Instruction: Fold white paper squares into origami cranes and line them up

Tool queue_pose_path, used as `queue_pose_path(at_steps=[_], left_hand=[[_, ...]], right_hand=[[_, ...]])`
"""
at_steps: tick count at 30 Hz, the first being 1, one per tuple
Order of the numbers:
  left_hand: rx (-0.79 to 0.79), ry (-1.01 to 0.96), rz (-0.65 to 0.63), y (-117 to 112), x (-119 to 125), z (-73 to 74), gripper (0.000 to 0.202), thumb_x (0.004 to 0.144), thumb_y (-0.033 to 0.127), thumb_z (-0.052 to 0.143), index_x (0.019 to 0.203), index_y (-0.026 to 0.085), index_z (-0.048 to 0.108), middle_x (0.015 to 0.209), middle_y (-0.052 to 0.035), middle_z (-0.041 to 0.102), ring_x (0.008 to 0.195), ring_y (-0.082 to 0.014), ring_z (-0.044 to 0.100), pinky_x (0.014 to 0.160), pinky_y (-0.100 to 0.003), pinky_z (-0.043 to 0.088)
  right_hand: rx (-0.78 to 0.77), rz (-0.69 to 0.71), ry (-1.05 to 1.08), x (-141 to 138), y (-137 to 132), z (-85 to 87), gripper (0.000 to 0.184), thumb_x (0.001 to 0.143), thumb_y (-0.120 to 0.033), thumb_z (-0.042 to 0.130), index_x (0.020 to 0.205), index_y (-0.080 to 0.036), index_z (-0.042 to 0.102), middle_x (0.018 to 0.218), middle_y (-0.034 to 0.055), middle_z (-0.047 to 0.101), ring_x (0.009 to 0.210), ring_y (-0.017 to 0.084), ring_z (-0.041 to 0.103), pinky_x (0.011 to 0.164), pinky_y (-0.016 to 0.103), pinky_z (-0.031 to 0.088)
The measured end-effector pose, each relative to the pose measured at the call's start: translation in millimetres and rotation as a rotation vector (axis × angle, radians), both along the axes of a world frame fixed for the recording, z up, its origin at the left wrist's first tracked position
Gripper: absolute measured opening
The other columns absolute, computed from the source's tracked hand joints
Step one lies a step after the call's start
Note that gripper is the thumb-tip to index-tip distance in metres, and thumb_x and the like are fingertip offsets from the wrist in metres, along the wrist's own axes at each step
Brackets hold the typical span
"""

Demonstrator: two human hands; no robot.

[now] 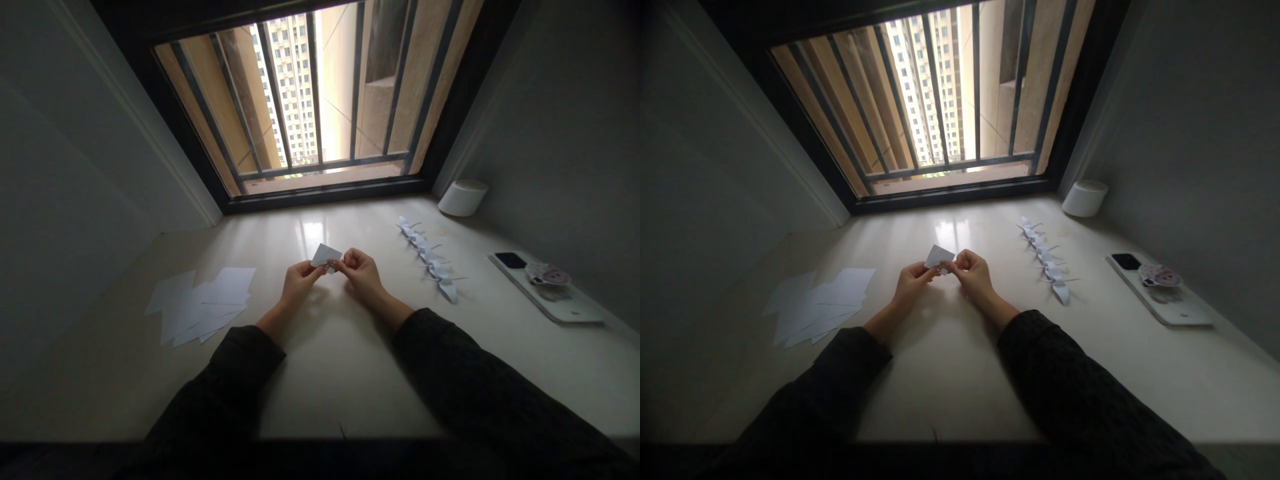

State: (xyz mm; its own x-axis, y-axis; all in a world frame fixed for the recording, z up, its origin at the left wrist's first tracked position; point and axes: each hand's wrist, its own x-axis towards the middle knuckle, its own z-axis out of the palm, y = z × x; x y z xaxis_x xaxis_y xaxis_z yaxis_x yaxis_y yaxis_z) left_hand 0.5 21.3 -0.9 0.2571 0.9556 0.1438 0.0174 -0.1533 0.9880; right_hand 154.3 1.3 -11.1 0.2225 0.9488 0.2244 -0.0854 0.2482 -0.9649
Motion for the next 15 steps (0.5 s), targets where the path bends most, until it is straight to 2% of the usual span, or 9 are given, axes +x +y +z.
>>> queue_pose_path(at_steps=[7,15], left_hand=[[-0.001,0.048,0.013,0.7,-2.0,0.1,0.029,0.068,0.042,0.07,0.072,0.014,0.071,0.066,-0.0035,0.069,0.062,-0.0148,0.059,0.056,-0.024,0.041],[-0.052,0.072,-0.09,3.1,-2.5,-1.1,0.035,0.073,0.046,0.063,0.086,0.015,0.074,0.082,-0.0095,0.073,0.081,-0.0232,0.065,0.066,-0.03,0.043]], right_hand=[[-0.025,0.026,0.089,-1.6,-0.5,1.5,0.047,0.057,-0.05,0.077,0.061,-0.022,0.039,0.054,-0.0043,0.054,0.055,0.014,0.057,0.054,0.027,0.045],[-0.045,-0.054,0.166,0.6,1.8,3.0,0.047,0.055,-0.047,0.078,0.065,-0.022,0.041,0.055,-0.0034,0.062,0.052,0.013,0.057,0.054,0.026,0.045]])
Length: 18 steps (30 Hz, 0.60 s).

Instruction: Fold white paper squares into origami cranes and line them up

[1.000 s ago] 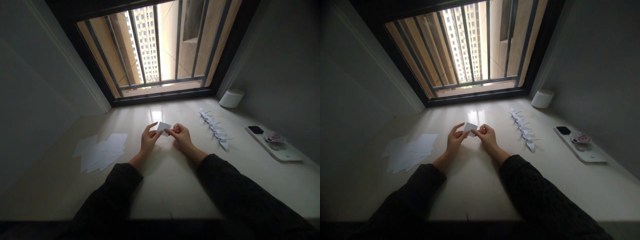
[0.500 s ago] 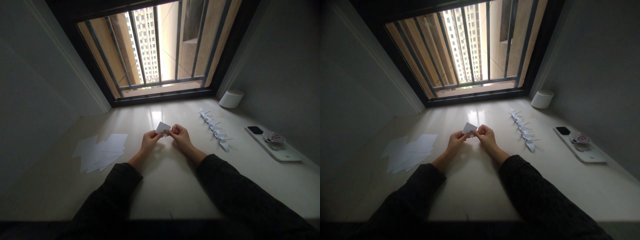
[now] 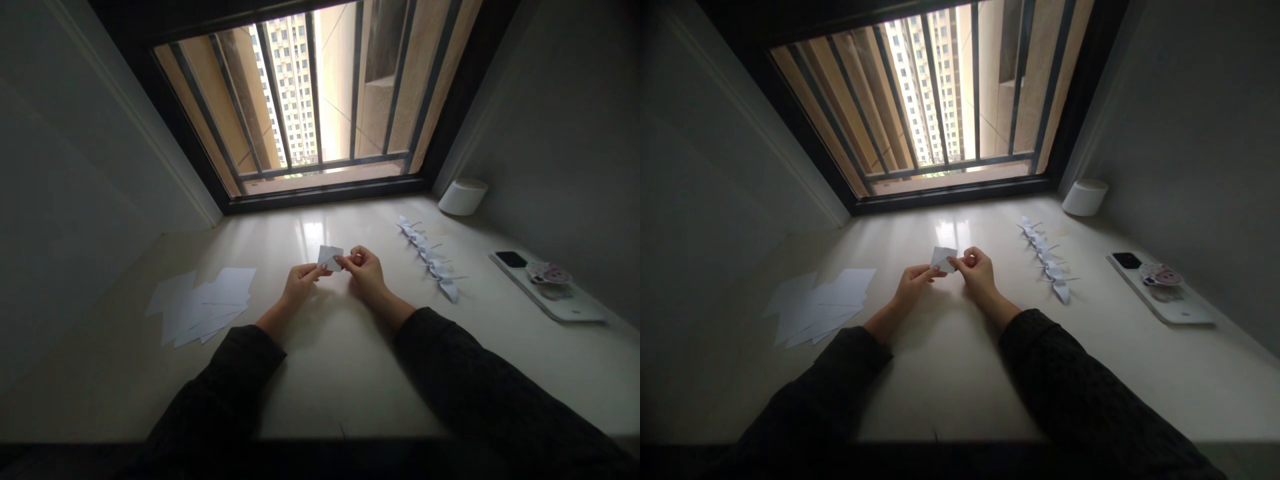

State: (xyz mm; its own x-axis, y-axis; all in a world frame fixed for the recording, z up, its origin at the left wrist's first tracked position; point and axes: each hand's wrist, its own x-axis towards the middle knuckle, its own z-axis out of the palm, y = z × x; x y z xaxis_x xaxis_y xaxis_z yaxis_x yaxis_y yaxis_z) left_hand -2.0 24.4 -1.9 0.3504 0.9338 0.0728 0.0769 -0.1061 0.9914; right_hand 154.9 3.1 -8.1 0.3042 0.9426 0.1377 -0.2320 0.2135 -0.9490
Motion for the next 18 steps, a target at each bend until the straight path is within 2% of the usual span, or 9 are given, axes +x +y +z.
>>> queue_pose_path(at_steps=[8,11,18], left_hand=[[0.012,-0.017,-0.105,0.4,-0.2,0.0,0.039,0.076,0.049,0.06,0.091,0.015,0.073,0.09,-0.012,0.073,0.087,-0.0257,0.067,0.072,-0.033,0.047],[0.031,-0.016,-0.126,0.4,-0.3,-0.5,0.039,0.073,0.048,0.064,0.091,0.015,0.072,0.092,-0.0113,0.072,0.089,-0.0251,0.067,0.074,-0.033,0.048],[0.034,0.023,0.006,-0.7,0.1,-1.4,0.039,0.078,0.05,0.059,0.086,0.014,0.073,0.083,-0.0121,0.073,0.079,-0.0236,0.068,0.067,-0.031,0.047]], right_hand=[[-0.02,-0.014,-0.038,5.2,2.6,-5.0,0.043,0.058,-0.048,0.076,0.069,-0.022,0.043,0.057,-0.0033,0.063,0.052,0.013,0.057,0.054,0.026,0.044],[-0.002,0.002,-0.069,7.2,3.5,-7.4,0.041,0.06,-0.047,0.076,0.069,-0.023,0.044,0.057,-0.0033,0.061,0.053,0.014,0.058,0.054,0.026,0.044],[0.042,0.095,-0.077,3.2,1.8,-3.6,0.039,0.062,-0.048,0.074,0.07,-0.023,0.045,0.057,-0.0051,0.057,0.055,0.013,0.056,0.056,0.026,0.044]])
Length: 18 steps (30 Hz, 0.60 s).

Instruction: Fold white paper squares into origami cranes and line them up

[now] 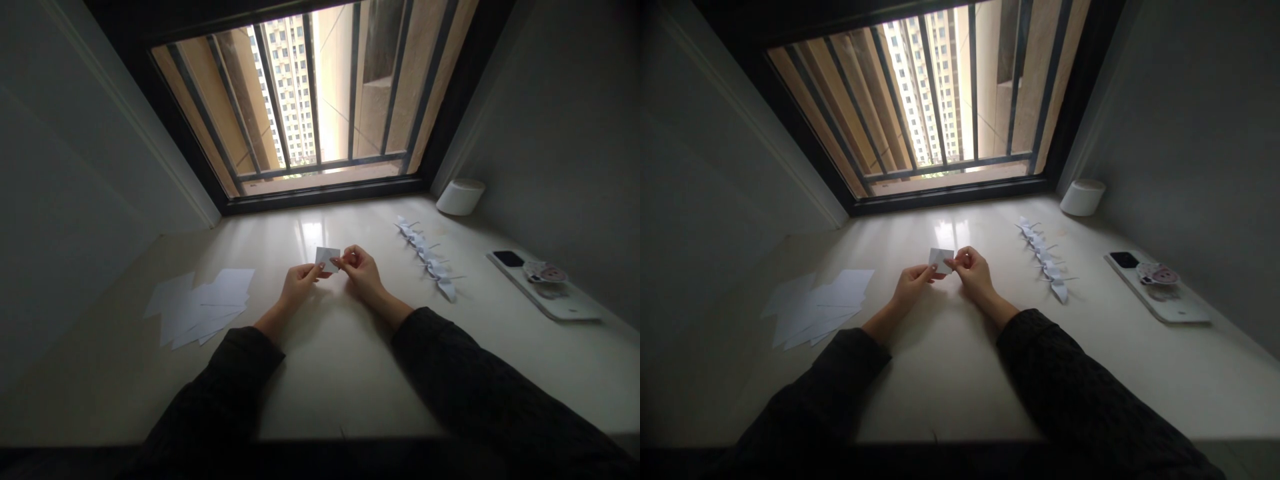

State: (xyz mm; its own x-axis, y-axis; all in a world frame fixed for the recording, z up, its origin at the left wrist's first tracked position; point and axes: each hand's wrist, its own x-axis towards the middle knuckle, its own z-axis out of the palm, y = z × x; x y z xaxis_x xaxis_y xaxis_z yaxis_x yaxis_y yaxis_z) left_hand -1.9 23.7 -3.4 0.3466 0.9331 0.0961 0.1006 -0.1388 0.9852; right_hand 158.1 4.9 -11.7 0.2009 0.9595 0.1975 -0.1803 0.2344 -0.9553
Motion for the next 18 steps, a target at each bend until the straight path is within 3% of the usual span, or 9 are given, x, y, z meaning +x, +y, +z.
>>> queue_pose_path(at_steps=[7,12,18], left_hand=[[0.061,0.014,0.002,-3.2,0.1,-0.1,0.037,0.078,0.048,0.06,0.085,0.014,0.073,0.082,-0.011,0.073,0.078,-0.0227,0.068,0.068,-0.03,0.048],[0.047,0.028,-0.016,-2.2,0.1,-1.6,0.039,0.079,0.048,0.058,0.089,0.013,0.072,0.084,-0.011,0.073,0.079,-0.0228,0.069,0.069,-0.03,0.048],[0.07,0.066,0.03,-2.8,0.3,-0.4,0.039,0.08,0.048,0.056,0.086,0.013,0.072,0.083,-0.0106,0.073,0.079,-0.023,0.068,0.067,-0.029,0.048]], right_hand=[[-0.028,0.067,0.011,-1.4,-1.1,2.4,0.053,0.049,-0.039,0.083,0.08,-0.024,0.043,0.065,-0.0056,0.062,0.057,0.013,0.059,0.056,0.025,0.046],[-0.016,0.1,0.117,-0.3,-1.6,2.6,0.048,0.053,-0.041,0.081,0.078,-0.024,0.044,0.058,-0.0071,0.06,0.056,0.013,0.059,0.057,0.026,0.047],[-0.065,0.09,0.048,1.3,-2.2,2.5,0.038,0.063,-0.045,0.074,0.082,-0.025,0.047,0.062,-0.0037,0.064,0.059,0.017,0.061,0.054,0.028,0.046]])
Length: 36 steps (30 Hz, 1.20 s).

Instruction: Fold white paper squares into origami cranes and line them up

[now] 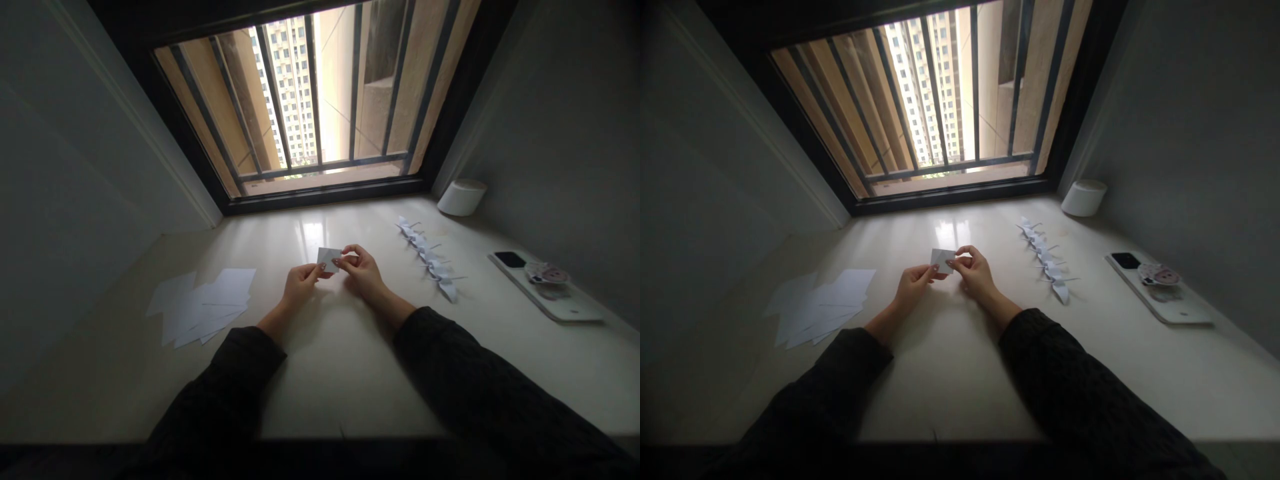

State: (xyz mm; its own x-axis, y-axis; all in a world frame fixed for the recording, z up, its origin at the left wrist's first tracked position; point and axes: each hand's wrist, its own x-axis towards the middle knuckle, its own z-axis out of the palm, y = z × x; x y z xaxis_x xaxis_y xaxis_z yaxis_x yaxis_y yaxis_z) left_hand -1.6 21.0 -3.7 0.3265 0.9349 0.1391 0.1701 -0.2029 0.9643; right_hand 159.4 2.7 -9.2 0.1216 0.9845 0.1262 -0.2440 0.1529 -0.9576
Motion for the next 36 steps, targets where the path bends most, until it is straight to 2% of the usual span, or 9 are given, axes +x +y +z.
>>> queue_pose_path(at_steps=[3,7,9,11,14,18,27,33,36], left_hand=[[0.089,0.068,0.055,-3,-1,3.1,0.037,0.081,0.047,0.055,0.085,0.015,0.073,0.082,-0.0088,0.073,0.077,-0.0225,0.068,0.065,-0.029,0.047],[0.228,0.174,0.177,-6,-4,5.6,0.034,0.082,0.047,0.054,0.086,0.02,0.074,0.076,-0.0048,0.073,0.07,-0.0208,0.067,0.063,-0.028,0.045],[0.239,0.168,0.198,-6,-4,4.4,0.032,0.082,0.045,0.055,0.095,0.021,0.073,0.077,-0.0046,0.073,0.071,-0.0215,0.068,0.066,-0.03,0.046],[0.229,0.143,0.196,-5,-4,2.1,0.033,0.082,0.042,0.057,0.105,0.023,0.07,0.083,-0.0054,0.074,0.076,-0.0226,0.068,0.067,-0.03,0.047],[0.258,0.127,0.208,-3,-4,-0.8,0.033,0.079,0.037,0.062,0.11,0.027,0.066,0.099,-0.006,0.071,0.081,-0.0222,0.068,0.067,-0.03,0.048],[0.291,0.071,0.208,0,-3,-1.6,0.035,0.075,0.031,0.067,0.11,0.028,0.066,0.109,-0.0056,0.068,0.084,-0.0194,0.065,0.067,-0.028,0.049],[0.107,-0.217,0.188,0,-1,2.9,0.027,0.067,0.03,0.074,0.092,0.02,0.073,0.098,-0.0068,0.072,0.092,-0.0215,0.066,0.088,-0.035,0.049],[0.022,-0.288,0.217,0,0,2.0,0.028,0.063,0.029,0.077,0.089,0.019,0.074,0.093,-0.0073,0.073,0.089,-0.0218,0.066,0.088,-0.037,0.049],[0.005,-0.311,0.232,1,1,0.2,0.03,0.061,0.029,0.078,0.089,0.019,0.073,0.093,-0.0075,0.072,0.088,-0.0216,0.066,0.087,-0.037,0.049]], right_hand=[[0.064,-0.058,-0.115,2,2,-3.4,0.033,0.07,-0.044,0.069,0.087,-0.025,0.048,0.068,-0.0024,0.064,0.065,0.017,0.062,0.063,0.031,0.048],[0.243,-0.242,-0.423,5,2,-2.9,0.035,0.073,-0.041,0.067,0.102,-0.024,0.055,0.098,0.0049,0.064,0.088,0.02,0.061,0.08,0.037,0.047],[0.309,-0.282,-0.553,6,0,0.2,0.044,0.073,-0.039,0.068,0.113,-0.025,0.055,0.097,0.0047,0.064,0.088,0.02,0.059,0.083,0.037,0.046],[0.336,-0.23,-0.604,6,-4,3.2,0.049,0.076,-0.038,0.067,0.122,-0.027,0.052,0.084,0.0016,0.065,0.081,0.019,0.06,0.082,0.037,0.046],[0.361,-0.122,-0.606,5,-7,4.2,0.04,0.078,-0.036,0.065,0.117,-0.028,0.058,0.084,0.0008,0.067,0.083,0.019,0.062,0.084,0.036,0.047],[0.343,-0.111,-0.564,5,-4,-1.4,0.025,0.075,-0.035,0.067,0.098,-0.026,0.068,0.097,0.0034,0.069,0.089,0.02,0.064,0.085,0.036,0.048],[0.211,-0.083,-0.39,4,-2,2.7,0.029,0.063,-0.041,0.075,0.085,-0.023,0.072,0.092,0.0041,0.073,0.088,0.022,0.067,0.086,0.037,0.05],[0.147,-0.097,-0.254,2,-5,7.0,0.023,0.065,-0.041,0.074,0.078,-0.022,0.074,0.083,0.0045,0.074,0.084,0.022,0.068,0.084,0.037,0.05],[0.085,-0.127,-0.218,0,-6,6.1,0.025,0.063,-0.042,0.075,0.078,-0.021,0.075,0.079,0.0045,0.074,0.073,0.02,0.068,0.072,0.033,0.053]])
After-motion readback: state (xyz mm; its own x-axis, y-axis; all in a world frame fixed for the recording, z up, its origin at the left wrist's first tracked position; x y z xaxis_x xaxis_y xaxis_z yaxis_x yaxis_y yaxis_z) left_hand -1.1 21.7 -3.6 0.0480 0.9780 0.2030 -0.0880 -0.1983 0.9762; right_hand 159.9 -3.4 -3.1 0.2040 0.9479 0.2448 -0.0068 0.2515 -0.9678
